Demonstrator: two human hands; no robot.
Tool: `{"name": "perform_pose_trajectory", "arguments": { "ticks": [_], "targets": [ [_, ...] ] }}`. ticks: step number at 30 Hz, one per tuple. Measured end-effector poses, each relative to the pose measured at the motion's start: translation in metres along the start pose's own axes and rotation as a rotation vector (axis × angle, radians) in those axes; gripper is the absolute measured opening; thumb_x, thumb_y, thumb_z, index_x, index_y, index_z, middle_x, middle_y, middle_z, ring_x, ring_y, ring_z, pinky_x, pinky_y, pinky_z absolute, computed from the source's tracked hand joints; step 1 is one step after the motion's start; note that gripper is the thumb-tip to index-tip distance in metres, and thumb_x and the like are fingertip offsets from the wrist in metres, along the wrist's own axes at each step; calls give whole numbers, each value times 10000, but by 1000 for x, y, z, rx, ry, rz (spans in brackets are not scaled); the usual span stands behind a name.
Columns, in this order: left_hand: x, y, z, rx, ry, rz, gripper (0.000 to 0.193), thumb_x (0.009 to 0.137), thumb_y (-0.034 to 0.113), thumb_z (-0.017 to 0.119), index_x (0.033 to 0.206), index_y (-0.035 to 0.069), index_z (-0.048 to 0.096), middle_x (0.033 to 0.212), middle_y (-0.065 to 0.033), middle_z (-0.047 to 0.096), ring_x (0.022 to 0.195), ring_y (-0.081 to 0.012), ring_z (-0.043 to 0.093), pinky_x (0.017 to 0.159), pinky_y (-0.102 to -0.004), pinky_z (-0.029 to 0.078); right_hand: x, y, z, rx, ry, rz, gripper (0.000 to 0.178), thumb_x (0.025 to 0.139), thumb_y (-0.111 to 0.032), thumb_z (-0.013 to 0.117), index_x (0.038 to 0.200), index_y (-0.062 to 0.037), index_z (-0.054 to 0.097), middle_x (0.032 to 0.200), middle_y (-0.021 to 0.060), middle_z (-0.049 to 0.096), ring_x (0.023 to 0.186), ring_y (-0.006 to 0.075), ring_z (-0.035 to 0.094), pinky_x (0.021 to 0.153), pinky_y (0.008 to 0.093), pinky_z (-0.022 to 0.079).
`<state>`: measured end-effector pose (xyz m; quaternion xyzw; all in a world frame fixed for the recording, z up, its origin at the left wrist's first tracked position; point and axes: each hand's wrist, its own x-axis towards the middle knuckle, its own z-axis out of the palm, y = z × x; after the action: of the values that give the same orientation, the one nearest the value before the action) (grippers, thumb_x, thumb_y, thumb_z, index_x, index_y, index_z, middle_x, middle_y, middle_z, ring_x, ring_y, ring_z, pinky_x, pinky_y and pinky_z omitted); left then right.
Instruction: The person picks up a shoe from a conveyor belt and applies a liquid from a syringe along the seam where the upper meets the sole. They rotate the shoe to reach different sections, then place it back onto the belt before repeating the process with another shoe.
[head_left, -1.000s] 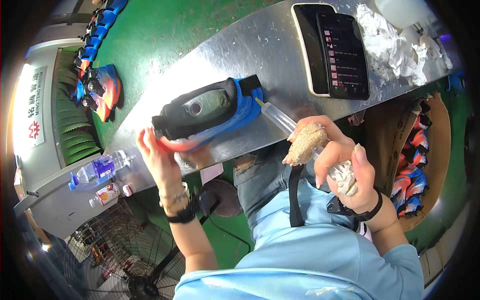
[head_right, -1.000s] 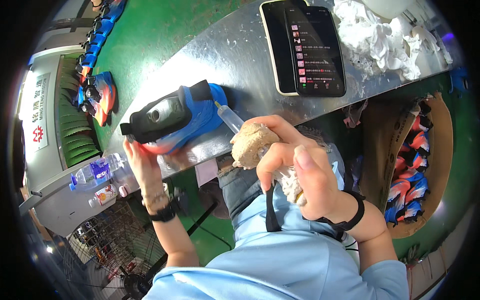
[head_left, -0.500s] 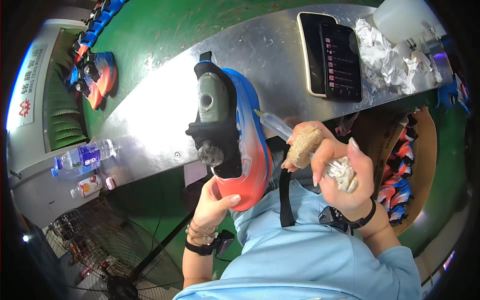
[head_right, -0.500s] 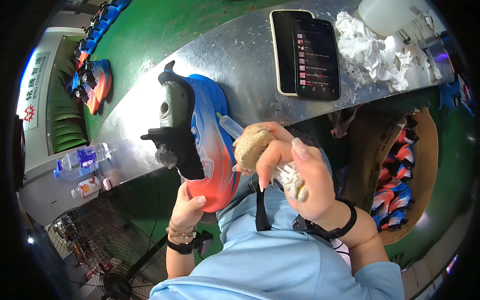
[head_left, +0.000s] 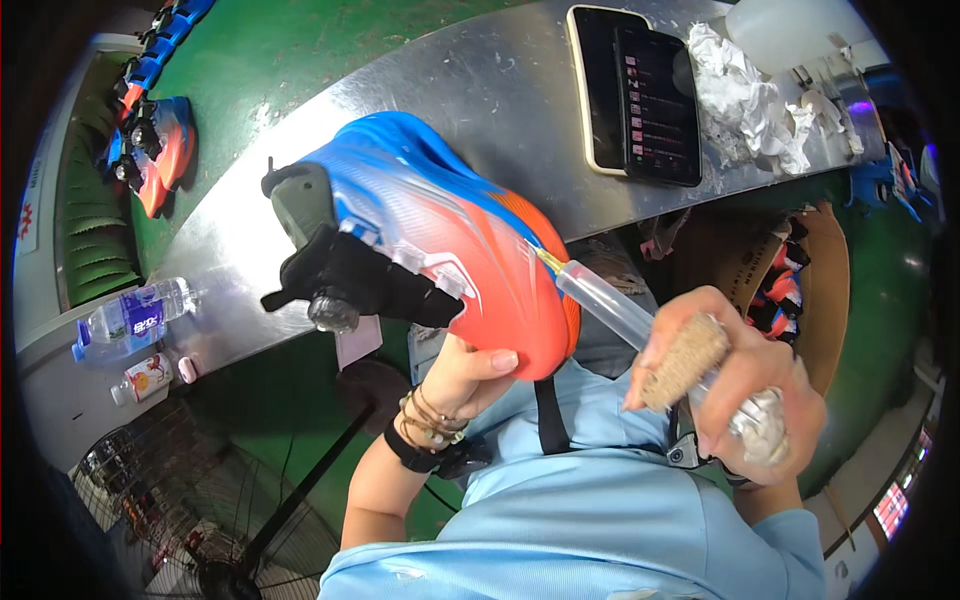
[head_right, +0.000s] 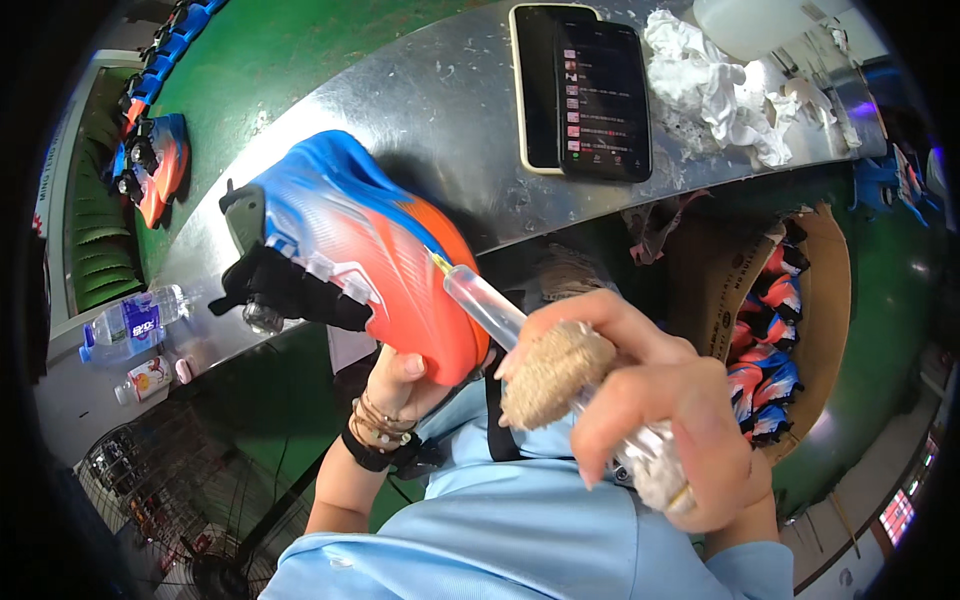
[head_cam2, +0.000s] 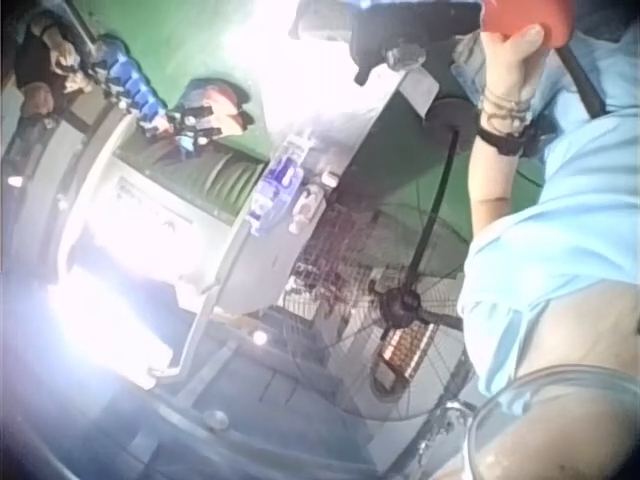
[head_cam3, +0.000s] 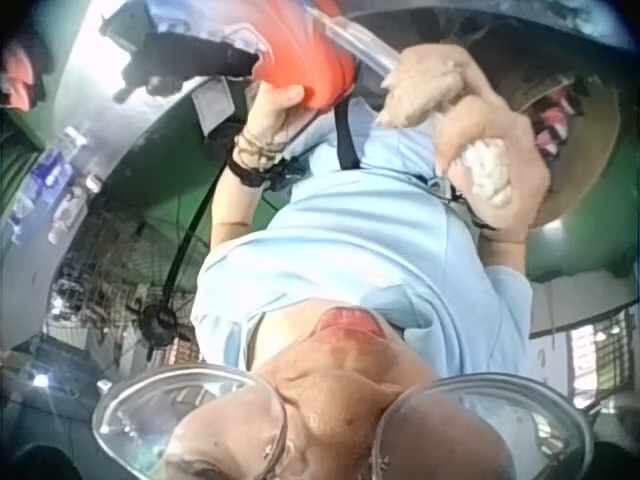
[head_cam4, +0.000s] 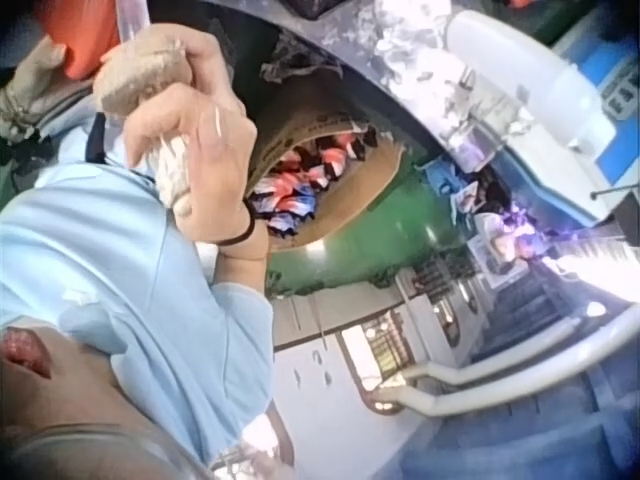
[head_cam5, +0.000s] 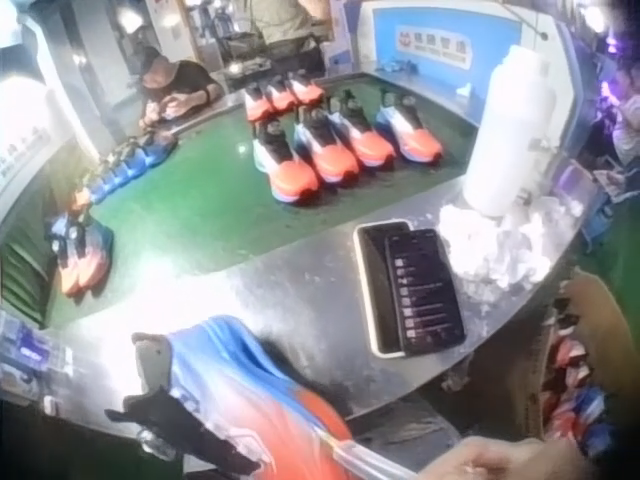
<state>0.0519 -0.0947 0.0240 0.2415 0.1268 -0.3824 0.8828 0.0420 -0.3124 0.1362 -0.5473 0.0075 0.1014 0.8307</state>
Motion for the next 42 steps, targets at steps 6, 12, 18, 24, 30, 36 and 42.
{"name": "perform_pose_trajectory", "arguments": {
  "ticks": [6,12,18,24,30,36,42],
  "targets": [
    [43,-4,26,-179,-2,79,854,580,133,789,1297,99,325,1315,-35,376,1254,-195,328,1083,-425,230,-4,-12,-10,-41,-67,-106,437,837,-322,410,507,-74,555,956,191,418,649,329,581,614,369,489],
    [72,0,37,-242,-88,91,823,596,99,777,1289,132,334,1342,35,334,1274,-148,284,1100,-418,207,-6,-18,-14,-58,-43,-211,538,852,-414,346,479,-85,551,937,171,409,623,322,573,580,361,488],
    [88,1,36,-151,-153,156,756,664,134,741,1295,123,325,1353,9,320,1285,-161,271,1105,-409,197,-13,-11,-21,-84,-58,-269,615,866,-527,370,678,-9,640,1020,283,444,765,336,605,686,372,509],
    [99,2,38,-119,-179,195,711,706,147,701,1301,110,315,1361,-49,311,1304,-189,247,1101,-414,208,-16,-11,-7,-194,42,-208,588,847,-547,432,696,-18,641,1036,262,455,865,328,584,725,348,502],
    [107,7,54,-66,-205,343,638,716,171,703,1255,81,373,1309,-74,390,1307,-228,245,1085,-422,249,-9,-14,6,-298,87,-226,516,835,-470,365,598,-67,585,964,222,382,610,301,523,549,395,512],
    [97,18,85,-129,-18,370,548,775,232,667,1215,36,405,1251,-97,460,1241,-227,369,1063,-392,306,-2,-4,10,-309,113,-312,552,846,-500,355,600,-62,586,964,209,398,675,303,532,549,371,504],
    [84,34,101,-257,172,209,312,819,196,629,1072,52,516,1011,-44,597,941,-140,583,915,-293,468,3,2,9,-345,44,-362,546,862,-498,355,598,-80,586,973,170,421,716,297,545,623,355,478]
  ]
}}
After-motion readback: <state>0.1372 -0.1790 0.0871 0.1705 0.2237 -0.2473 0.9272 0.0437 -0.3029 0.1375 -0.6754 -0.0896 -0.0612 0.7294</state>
